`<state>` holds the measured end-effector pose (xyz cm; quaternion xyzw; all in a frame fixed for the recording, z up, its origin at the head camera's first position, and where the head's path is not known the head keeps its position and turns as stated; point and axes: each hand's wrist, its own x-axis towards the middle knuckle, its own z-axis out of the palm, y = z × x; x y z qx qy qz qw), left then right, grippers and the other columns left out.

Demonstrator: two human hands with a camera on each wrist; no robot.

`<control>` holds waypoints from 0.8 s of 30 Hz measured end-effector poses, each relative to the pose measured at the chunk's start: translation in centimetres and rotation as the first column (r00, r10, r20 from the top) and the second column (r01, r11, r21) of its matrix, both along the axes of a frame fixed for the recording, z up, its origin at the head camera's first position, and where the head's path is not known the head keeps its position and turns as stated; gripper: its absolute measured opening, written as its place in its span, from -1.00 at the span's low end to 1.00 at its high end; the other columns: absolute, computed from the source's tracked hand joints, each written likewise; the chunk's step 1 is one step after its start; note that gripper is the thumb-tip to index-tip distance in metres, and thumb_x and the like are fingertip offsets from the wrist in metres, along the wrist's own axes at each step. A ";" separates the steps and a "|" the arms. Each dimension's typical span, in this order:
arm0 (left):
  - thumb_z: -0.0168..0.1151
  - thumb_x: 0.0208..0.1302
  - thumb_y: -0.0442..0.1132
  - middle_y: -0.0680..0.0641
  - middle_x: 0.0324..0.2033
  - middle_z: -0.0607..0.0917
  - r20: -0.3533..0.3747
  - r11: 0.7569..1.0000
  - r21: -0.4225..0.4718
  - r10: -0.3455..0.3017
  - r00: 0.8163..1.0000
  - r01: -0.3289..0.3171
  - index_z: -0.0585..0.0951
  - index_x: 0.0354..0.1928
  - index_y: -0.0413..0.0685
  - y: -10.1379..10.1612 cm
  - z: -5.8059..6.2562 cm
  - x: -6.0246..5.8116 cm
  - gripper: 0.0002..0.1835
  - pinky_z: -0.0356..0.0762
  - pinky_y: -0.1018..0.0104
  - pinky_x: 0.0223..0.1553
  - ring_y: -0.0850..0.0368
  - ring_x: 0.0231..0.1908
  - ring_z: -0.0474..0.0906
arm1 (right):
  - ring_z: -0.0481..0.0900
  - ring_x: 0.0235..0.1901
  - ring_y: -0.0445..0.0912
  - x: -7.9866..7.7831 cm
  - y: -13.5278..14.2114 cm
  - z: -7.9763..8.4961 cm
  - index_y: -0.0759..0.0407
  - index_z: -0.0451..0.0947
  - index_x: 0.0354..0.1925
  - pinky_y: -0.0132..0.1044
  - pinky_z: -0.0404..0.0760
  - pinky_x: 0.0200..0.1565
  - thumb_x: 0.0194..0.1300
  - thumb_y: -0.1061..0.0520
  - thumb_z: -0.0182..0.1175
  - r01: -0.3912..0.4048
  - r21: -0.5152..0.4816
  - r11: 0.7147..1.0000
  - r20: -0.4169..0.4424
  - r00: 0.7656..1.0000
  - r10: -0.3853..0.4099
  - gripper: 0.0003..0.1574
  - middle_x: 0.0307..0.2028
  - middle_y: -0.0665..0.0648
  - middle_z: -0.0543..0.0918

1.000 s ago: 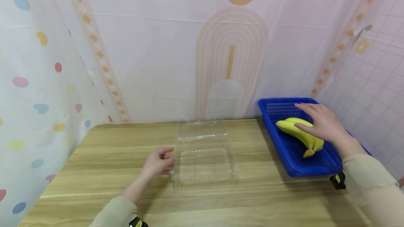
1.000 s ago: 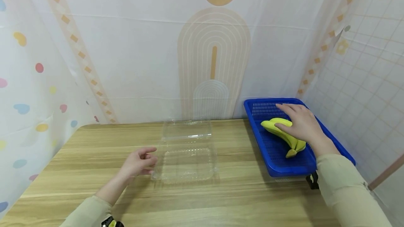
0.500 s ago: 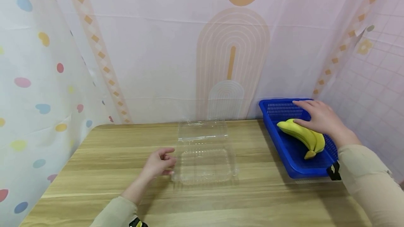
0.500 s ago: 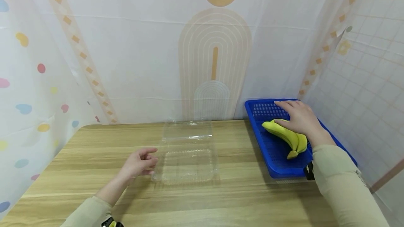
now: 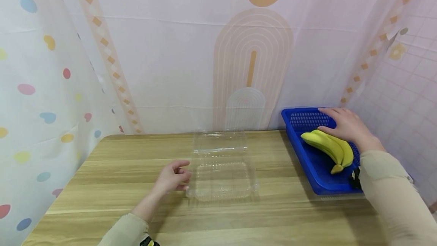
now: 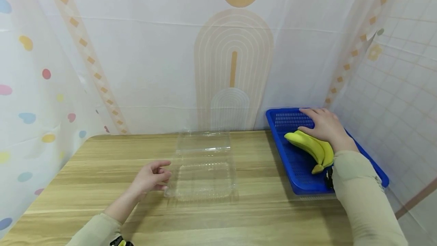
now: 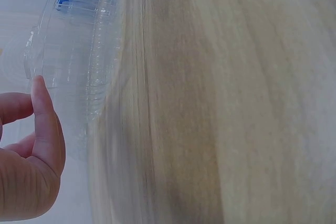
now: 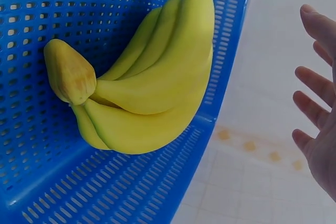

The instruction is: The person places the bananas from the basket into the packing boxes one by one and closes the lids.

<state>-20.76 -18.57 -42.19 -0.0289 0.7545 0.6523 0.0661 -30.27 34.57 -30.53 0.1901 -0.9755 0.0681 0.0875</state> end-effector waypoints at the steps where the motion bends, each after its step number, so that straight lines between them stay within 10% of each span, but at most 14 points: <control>1: 0.21 0.29 -0.54 -0.07 -0.38 0.53 -0.001 1.000 -0.001 0.000 1.000 0.000 0.33 0.32 -0.48 0.0 0.0 0.0 -0.44 0.67 0.35 -0.50 0.14 -0.44 0.56 | 0.20 0.23 0.49 -0.1 0.1 -0.1 0.31 0.26 0.40 0.50 0.17 0.18 0.35 -0.15 0.26 0.000 -0.003 1.000 -0.002 1.000 0.000 -0.12 0.28 0.53 0.33; 24: 0.21 0.29 -0.54 -0.09 -0.36 0.53 -0.004 1.000 -0.001 -0.001 1.000 0.001 0.33 0.32 -0.49 0.0 0.1 0.1 -0.44 0.67 0.35 -0.50 0.13 -0.43 0.56 | 0.19 0.24 0.49 -1.6 0.9 -1.3 0.30 0.22 0.42 0.50 0.16 0.20 0.37 -0.19 0.22 0.032 -0.001 0.999 0.034 0.999 -0.032 -0.11 0.27 0.54 0.32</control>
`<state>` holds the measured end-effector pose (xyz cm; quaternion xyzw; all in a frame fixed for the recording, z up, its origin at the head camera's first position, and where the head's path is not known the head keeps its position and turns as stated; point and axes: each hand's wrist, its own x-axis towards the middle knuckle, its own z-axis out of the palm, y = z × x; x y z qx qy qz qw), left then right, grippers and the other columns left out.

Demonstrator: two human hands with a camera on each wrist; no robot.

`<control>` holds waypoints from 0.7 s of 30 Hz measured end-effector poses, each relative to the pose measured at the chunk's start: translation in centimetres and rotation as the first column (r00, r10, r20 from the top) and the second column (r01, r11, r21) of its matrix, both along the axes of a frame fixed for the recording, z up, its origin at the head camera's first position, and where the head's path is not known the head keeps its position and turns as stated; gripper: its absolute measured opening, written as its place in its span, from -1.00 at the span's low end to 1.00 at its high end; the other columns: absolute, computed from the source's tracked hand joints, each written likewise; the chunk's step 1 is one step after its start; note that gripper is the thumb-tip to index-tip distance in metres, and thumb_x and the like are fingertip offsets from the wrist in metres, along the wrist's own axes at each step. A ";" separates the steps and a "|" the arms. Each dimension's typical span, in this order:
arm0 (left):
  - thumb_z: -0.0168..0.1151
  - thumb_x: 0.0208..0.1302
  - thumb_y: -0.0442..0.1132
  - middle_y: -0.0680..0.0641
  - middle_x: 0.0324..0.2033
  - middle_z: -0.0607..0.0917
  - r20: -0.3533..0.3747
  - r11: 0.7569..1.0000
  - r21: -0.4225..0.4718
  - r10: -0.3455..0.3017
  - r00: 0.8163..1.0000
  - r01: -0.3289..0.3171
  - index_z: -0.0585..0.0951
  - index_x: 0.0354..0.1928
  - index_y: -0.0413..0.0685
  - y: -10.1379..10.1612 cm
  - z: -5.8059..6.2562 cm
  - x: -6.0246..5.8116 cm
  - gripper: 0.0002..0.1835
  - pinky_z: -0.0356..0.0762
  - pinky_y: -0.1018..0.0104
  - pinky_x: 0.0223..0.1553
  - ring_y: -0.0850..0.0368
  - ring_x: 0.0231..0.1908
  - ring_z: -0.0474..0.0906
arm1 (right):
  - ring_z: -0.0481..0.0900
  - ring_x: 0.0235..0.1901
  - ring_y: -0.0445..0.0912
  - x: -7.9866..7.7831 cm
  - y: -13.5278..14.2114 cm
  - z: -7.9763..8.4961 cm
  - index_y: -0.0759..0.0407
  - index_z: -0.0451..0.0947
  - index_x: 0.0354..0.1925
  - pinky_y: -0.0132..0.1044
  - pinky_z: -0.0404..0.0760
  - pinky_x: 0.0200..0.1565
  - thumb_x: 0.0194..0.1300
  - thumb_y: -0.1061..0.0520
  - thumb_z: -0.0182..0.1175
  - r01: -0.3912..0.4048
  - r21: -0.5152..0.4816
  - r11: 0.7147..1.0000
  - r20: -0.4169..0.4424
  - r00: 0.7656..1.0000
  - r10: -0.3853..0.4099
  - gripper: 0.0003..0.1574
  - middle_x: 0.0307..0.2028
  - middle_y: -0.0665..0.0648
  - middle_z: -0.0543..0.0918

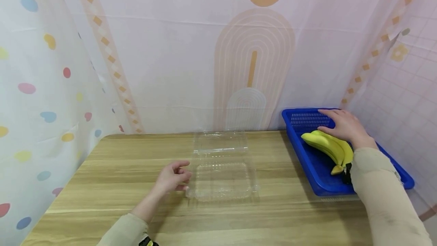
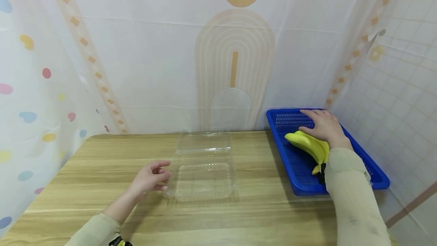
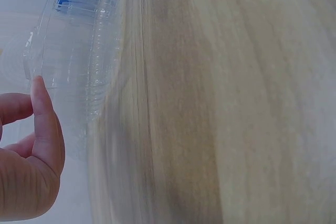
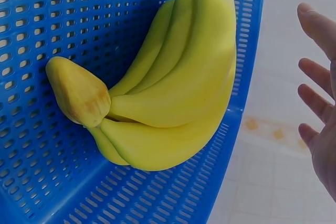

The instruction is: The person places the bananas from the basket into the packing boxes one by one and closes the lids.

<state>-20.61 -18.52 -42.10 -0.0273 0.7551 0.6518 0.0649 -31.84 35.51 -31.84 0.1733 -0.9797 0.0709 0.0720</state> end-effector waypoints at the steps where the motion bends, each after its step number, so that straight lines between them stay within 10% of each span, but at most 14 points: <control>1: 0.22 0.29 -0.53 -0.09 -0.36 0.53 0.001 1.000 -0.001 0.001 1.000 -0.001 0.33 0.32 -0.48 0.0 0.0 0.0 -0.44 0.67 0.35 -0.50 0.13 -0.43 0.56 | 0.19 0.24 0.48 -0.1 0.0 0.0 0.29 0.22 0.43 0.50 0.16 0.20 0.37 -0.19 0.21 0.002 0.002 1.000 0.004 1.000 -0.002 -0.10 0.28 0.54 0.31; 21: 0.21 0.30 -0.52 -0.11 -0.34 0.53 -0.006 0.999 -0.033 0.011 1.000 -0.011 0.37 0.30 -0.47 -0.2 -0.2 0.0 -0.47 0.67 0.35 -0.49 0.11 -0.42 0.56 | 0.17 0.28 0.46 -1.0 -0.7 -1.2 0.23 0.23 0.44 0.46 0.10 0.26 0.35 -0.18 0.25 -0.029 0.016 0.999 0.075 0.997 0.028 -0.11 0.30 0.51 0.31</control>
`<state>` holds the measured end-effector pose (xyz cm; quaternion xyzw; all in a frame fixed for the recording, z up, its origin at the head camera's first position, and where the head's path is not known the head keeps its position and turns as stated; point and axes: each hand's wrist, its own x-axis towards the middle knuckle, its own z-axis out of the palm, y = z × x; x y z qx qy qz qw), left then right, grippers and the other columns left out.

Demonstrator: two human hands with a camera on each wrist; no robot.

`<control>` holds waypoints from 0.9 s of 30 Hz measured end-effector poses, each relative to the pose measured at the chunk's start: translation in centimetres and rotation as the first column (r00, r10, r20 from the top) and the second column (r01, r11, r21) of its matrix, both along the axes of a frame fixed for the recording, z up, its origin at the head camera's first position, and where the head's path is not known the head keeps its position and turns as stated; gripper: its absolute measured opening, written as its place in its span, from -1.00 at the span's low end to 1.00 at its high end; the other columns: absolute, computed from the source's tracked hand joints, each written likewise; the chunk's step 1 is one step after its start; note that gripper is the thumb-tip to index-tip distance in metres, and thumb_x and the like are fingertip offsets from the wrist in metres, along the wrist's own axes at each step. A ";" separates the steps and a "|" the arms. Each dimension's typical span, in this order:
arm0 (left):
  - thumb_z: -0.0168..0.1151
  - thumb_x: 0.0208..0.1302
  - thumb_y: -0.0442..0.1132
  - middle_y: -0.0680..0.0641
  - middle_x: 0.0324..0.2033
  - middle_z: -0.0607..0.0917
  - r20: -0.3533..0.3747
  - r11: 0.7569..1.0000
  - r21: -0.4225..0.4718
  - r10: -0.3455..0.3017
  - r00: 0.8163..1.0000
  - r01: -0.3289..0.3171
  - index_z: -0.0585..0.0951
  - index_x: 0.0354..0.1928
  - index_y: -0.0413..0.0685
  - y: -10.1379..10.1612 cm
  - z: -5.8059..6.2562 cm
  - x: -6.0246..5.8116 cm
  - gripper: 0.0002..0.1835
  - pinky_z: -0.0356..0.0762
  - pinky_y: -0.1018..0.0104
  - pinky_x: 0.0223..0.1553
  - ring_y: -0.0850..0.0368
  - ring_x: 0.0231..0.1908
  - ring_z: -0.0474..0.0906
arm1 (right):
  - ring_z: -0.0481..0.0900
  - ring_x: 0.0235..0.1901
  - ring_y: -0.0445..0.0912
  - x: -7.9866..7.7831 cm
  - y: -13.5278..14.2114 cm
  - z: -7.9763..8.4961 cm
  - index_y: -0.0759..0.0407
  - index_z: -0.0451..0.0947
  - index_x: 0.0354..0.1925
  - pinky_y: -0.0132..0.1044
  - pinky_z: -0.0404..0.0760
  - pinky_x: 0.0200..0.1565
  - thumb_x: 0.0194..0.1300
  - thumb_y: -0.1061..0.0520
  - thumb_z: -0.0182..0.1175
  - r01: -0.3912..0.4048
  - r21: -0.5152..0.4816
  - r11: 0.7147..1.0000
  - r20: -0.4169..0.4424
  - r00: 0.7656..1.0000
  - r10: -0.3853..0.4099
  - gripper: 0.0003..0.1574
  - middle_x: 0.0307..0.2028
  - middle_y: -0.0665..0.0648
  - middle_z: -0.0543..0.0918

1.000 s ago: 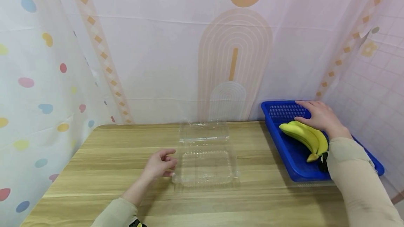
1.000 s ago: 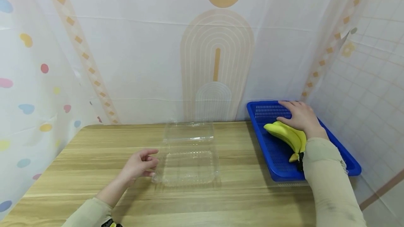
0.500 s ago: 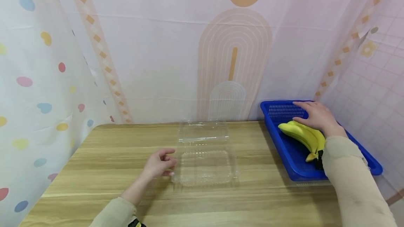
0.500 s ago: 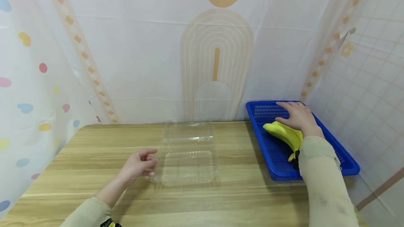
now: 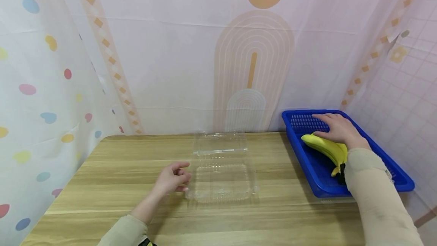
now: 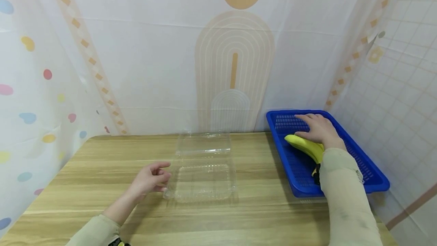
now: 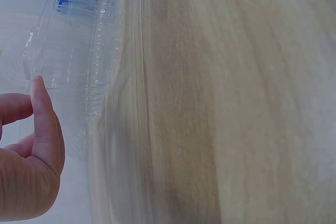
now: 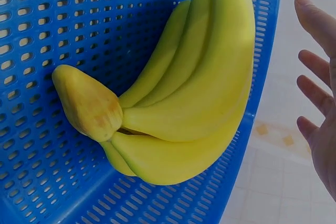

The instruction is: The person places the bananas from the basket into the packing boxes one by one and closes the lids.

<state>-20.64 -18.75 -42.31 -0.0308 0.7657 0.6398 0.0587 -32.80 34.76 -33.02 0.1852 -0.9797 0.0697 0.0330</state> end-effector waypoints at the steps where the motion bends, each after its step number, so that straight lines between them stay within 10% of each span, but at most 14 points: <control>1: 0.21 0.30 -0.52 -0.11 -0.34 0.54 0.001 1.000 0.001 0.000 1.000 0.000 0.37 0.30 -0.47 0.0 0.0 0.0 -0.47 0.67 0.35 -0.49 0.11 -0.42 0.57 | 0.17 0.28 0.46 0.0 -0.1 -0.1 0.22 0.23 0.44 0.46 0.10 0.26 0.34 -0.19 0.25 -0.001 0.004 1.000 0.002 1.000 0.001 -0.10 0.30 0.50 0.31; 27: 0.22 0.31 -0.51 -0.12 -0.33 0.54 0.006 1.000 0.013 -0.001 1.000 0.001 0.38 0.30 -0.45 0.0 -0.1 0.1 -0.47 0.67 0.34 -0.48 0.10 -0.41 0.56 | 0.22 0.23 0.50 -0.4 -0.8 -2.7 0.19 0.18 0.46 0.48 0.27 0.15 0.27 -0.23 0.30 0.011 0.053 0.999 0.043 0.999 -0.013 0.00 0.30 0.51 0.29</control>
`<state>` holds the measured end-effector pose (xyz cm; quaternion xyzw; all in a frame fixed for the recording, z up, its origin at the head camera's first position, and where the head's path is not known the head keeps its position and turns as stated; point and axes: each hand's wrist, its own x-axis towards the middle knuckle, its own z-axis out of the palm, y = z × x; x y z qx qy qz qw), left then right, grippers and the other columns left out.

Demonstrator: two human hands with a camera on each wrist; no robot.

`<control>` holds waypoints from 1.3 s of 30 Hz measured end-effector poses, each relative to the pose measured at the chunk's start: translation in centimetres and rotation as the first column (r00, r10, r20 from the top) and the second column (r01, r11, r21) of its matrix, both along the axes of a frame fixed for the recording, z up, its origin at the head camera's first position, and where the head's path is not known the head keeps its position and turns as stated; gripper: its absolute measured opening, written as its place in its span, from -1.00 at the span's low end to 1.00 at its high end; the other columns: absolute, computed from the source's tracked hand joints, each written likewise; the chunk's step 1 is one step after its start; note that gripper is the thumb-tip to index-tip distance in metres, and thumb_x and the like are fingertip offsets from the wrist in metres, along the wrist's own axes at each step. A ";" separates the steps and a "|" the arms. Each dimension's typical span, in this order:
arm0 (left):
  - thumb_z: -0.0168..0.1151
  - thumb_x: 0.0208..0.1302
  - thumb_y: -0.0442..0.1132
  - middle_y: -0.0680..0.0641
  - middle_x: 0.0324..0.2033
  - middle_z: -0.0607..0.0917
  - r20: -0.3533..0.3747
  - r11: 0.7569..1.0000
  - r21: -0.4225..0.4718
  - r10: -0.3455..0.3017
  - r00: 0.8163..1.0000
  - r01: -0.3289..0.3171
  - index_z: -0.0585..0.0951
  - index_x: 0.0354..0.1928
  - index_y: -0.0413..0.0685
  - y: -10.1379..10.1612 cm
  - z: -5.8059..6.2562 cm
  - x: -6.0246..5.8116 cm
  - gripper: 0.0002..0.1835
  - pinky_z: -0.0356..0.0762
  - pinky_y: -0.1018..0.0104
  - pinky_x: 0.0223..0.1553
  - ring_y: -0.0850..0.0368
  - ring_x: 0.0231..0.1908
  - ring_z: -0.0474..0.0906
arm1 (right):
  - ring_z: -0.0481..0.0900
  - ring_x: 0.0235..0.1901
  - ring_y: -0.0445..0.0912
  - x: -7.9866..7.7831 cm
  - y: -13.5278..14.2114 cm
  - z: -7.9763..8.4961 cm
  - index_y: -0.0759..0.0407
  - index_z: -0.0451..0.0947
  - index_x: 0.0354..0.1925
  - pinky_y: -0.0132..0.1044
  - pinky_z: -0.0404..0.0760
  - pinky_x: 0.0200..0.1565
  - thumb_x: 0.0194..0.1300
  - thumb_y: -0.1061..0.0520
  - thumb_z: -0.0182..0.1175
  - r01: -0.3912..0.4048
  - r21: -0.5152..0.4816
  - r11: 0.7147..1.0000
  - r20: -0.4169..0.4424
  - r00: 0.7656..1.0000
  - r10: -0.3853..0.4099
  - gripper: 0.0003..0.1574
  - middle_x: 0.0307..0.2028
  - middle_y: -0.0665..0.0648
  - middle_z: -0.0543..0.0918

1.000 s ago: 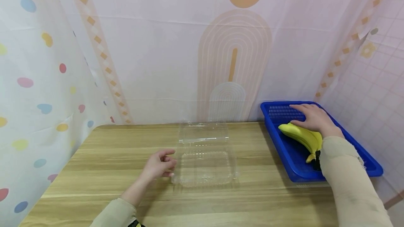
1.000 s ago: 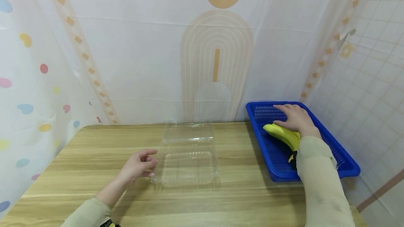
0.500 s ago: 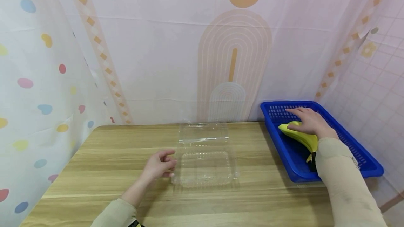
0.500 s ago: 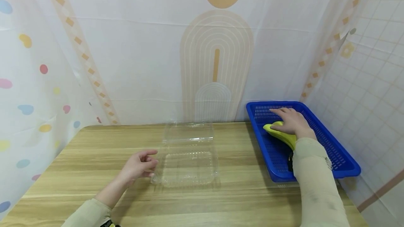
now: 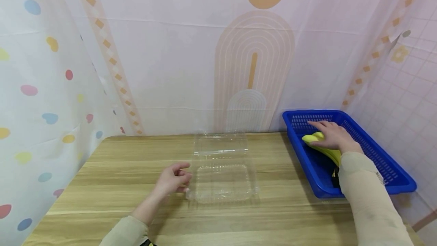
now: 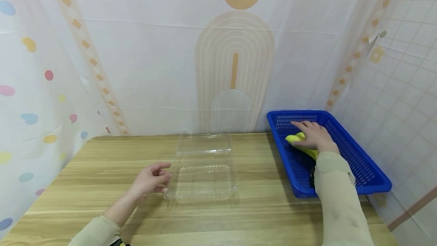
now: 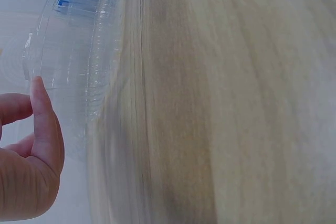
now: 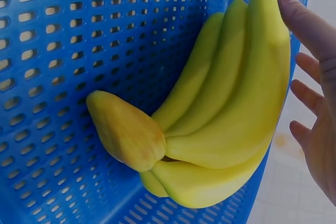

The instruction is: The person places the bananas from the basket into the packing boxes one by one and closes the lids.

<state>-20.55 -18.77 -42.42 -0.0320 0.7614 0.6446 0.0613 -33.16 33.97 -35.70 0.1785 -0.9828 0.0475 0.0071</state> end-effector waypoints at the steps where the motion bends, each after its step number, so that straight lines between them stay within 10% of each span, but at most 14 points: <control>1: 0.22 0.31 -0.51 -0.12 -0.33 0.54 0.000 1.000 0.001 -0.001 1.000 0.001 0.38 0.30 -0.45 0.0 0.0 0.0 -0.47 0.68 0.34 -0.48 0.09 -0.41 0.56 | 0.22 0.23 0.50 0.0 0.0 -0.1 0.19 0.18 0.46 0.48 0.27 0.15 0.27 -0.23 0.30 0.003 -0.002 1.000 0.005 1.000 -0.003 0.00 0.30 0.51 0.29; 39: 0.22 0.33 -0.49 -0.13 -0.30 0.52 0.013 1.000 -0.004 -0.002 1.000 0.002 0.36 0.32 -0.44 0.2 0.2 -0.1 -0.46 0.67 0.34 -0.48 0.08 -0.40 0.58 | 0.32 0.08 0.43 0.8 0.3 -0.7 0.22 0.46 0.25 0.37 0.45 -0.06 0.18 0.16 0.40 0.048 -0.100 0.994 0.126 0.991 -0.035 -0.32 0.18 0.51 0.38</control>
